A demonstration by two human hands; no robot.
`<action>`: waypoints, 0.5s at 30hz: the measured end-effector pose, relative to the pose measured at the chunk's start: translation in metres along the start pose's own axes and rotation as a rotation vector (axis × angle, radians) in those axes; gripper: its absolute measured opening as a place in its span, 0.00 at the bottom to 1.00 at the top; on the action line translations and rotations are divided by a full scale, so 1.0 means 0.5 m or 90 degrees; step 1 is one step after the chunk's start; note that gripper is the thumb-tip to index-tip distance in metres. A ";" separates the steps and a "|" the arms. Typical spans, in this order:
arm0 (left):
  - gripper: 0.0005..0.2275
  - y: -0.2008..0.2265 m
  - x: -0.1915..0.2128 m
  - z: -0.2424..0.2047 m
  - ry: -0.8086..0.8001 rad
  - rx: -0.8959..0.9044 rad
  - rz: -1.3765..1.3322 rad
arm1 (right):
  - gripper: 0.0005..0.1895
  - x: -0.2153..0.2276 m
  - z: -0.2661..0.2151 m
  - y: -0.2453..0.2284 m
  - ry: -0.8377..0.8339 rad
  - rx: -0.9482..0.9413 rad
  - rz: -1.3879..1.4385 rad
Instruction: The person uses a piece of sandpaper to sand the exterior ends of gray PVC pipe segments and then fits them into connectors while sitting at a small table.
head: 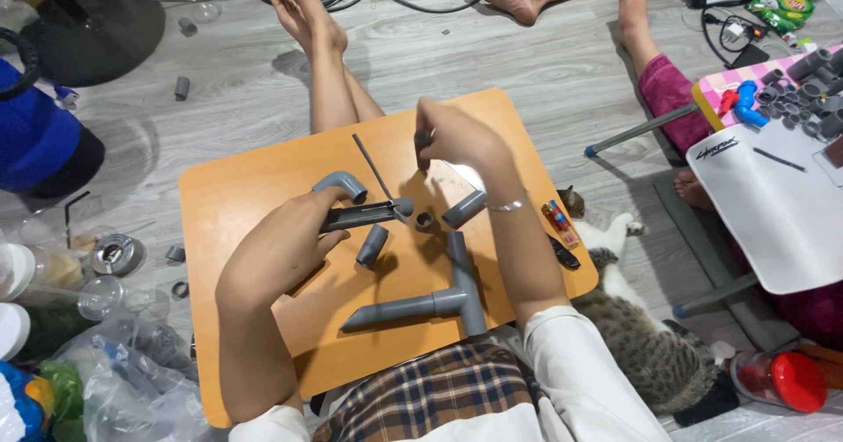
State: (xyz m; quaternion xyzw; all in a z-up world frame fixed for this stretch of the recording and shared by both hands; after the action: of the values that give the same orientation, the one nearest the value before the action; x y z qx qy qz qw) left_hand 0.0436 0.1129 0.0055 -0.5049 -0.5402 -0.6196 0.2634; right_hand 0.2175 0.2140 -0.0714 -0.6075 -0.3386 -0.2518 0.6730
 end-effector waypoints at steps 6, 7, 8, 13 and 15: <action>0.20 -0.051 -0.003 -0.009 0.049 -0.015 -0.006 | 0.21 -0.052 0.029 0.032 -0.032 -0.026 -0.017; 0.20 -0.053 -0.008 -0.015 0.046 -0.003 -0.011 | 0.21 -0.048 0.026 0.027 -0.045 -0.023 -0.018; 0.20 -0.052 -0.006 -0.016 0.052 -0.007 0.019 | 0.24 -0.036 0.030 0.016 -0.038 -0.010 -0.004; 0.20 -0.020 0.014 -0.035 0.075 -0.016 0.054 | 0.27 -0.042 0.007 -0.007 -0.109 -0.011 -0.050; 0.21 -0.022 0.022 -0.040 0.114 -0.030 0.031 | 0.36 -0.028 0.009 -0.011 -0.044 0.035 -0.049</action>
State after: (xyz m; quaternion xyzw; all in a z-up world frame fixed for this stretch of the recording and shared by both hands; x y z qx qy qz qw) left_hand 0.0234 0.0996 0.0131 -0.4668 -0.4873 -0.6681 0.3135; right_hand 0.2036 0.2168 -0.0781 -0.5835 -0.3915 -0.2467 0.6674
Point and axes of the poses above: each hand's wrist, its own z-axis towards the middle knuckle, its own x-axis out of the back of the hand, y = z × x, the point moved 9 cm from there along z, towards the middle knuckle, and after that the axes turned 15 degrees about y, right-handed, at the moved point
